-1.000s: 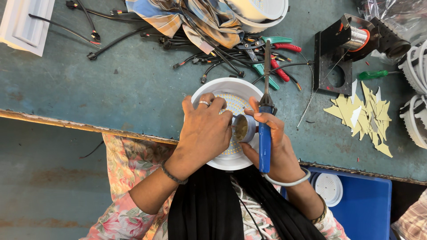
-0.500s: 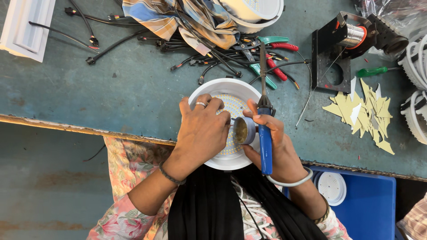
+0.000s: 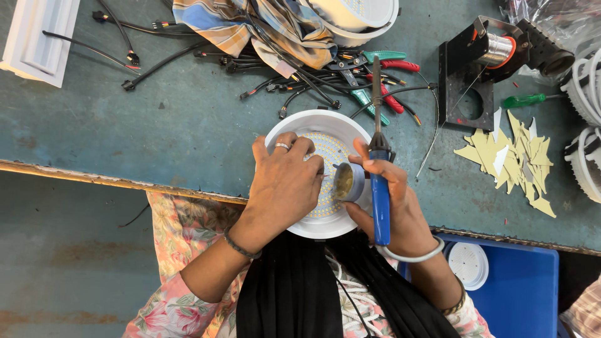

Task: The person uses a soldering iron to attach wires to a circular LED module inside a white plastic housing. They repeatedly dip the soldering iron tip into a small container of flux and then apply solder to the connection points on the LED board.

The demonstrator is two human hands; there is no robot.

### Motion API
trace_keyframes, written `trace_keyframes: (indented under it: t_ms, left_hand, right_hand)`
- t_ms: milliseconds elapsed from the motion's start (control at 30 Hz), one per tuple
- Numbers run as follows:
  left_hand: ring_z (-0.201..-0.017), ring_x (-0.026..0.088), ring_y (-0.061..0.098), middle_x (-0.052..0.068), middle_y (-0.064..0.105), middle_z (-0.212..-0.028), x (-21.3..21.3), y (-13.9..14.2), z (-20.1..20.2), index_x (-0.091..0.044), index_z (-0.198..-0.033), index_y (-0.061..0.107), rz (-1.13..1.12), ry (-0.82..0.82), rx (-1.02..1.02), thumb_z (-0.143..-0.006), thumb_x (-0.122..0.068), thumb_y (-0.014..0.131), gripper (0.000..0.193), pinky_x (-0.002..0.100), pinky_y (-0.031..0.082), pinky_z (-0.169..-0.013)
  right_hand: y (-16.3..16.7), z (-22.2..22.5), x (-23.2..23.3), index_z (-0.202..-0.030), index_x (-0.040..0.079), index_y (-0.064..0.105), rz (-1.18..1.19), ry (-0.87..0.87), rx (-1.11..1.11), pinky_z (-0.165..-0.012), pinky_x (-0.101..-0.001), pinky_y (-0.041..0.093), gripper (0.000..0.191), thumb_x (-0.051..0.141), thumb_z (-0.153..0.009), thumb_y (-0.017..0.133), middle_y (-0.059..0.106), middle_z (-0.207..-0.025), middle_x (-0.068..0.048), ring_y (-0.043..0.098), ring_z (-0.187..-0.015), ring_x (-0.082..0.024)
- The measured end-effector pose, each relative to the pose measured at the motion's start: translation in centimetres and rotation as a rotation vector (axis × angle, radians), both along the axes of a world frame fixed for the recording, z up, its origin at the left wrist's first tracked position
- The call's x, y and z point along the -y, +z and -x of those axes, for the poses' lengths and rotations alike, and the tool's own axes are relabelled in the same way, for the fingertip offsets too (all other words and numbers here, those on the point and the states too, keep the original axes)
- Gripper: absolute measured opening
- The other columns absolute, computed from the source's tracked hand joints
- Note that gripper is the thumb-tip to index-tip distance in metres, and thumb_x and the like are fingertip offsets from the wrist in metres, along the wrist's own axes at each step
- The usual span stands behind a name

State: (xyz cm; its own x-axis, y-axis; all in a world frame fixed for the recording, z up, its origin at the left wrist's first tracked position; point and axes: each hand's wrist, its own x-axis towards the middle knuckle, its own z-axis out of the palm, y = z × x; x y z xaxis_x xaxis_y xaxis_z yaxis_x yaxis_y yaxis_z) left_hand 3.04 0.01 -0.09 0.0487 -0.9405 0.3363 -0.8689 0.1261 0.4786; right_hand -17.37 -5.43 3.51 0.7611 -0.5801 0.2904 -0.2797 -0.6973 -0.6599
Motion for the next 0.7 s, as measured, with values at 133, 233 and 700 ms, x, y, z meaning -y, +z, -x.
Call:
trace_keyframes:
  t_ms: [133, 233, 700]
  left_hand:
    - [-0.114, 0.031, 0.056, 0.007, 0.067, -0.107, 0.0, 0.0, 0.0, -0.012, -0.086, 0.077, 0.000, -0.005, 0.006, -0.081, -0.021, 0.072, 0.012, 0.062, 0.033, -0.095]
    - [-0.114, 0.031, 0.056, 0.007, 0.067, -0.107, 0.0, 0.0, 0.0, -0.013, -0.085, 0.077, -0.010, -0.015, -0.003, -0.080, -0.020, 0.072, 0.010, 0.062, 0.033, -0.095]
    - [-0.117, 0.032, 0.054, 0.006, 0.066, -0.107, 0.0, 0.6, -0.2, -0.013, -0.079, 0.077, -0.057, -0.047, -0.051, -0.077, -0.017, 0.073, 0.007, 0.063, 0.031, -0.096]
  right_hand:
    - [-0.7, -0.3, 0.1, -0.135, 0.013, 0.027, -0.003, -0.058, 0.003, -0.105, -0.0432, 0.056, 0.079, 0.005, -0.080, 0.084, 0.048, -0.155, -0.029, 0.065, -0.131, -0.035]
    - [-1.2, -0.5, 0.2, -0.135, 0.012, 0.028, 0.005, -0.078, 0.014, -0.105, -0.0421, 0.057, 0.080, 0.005, -0.079, 0.086, 0.047, -0.155, -0.029, 0.065, -0.131, -0.034]
    - [-2.1, 0.8, 1.8, -0.138, 0.014, 0.028, -0.154, 0.114, 0.155, -0.117, -0.0501, 0.049, 0.080, -0.009, -0.082, 0.079, 0.039, -0.160, -0.030, 0.056, -0.142, -0.038]
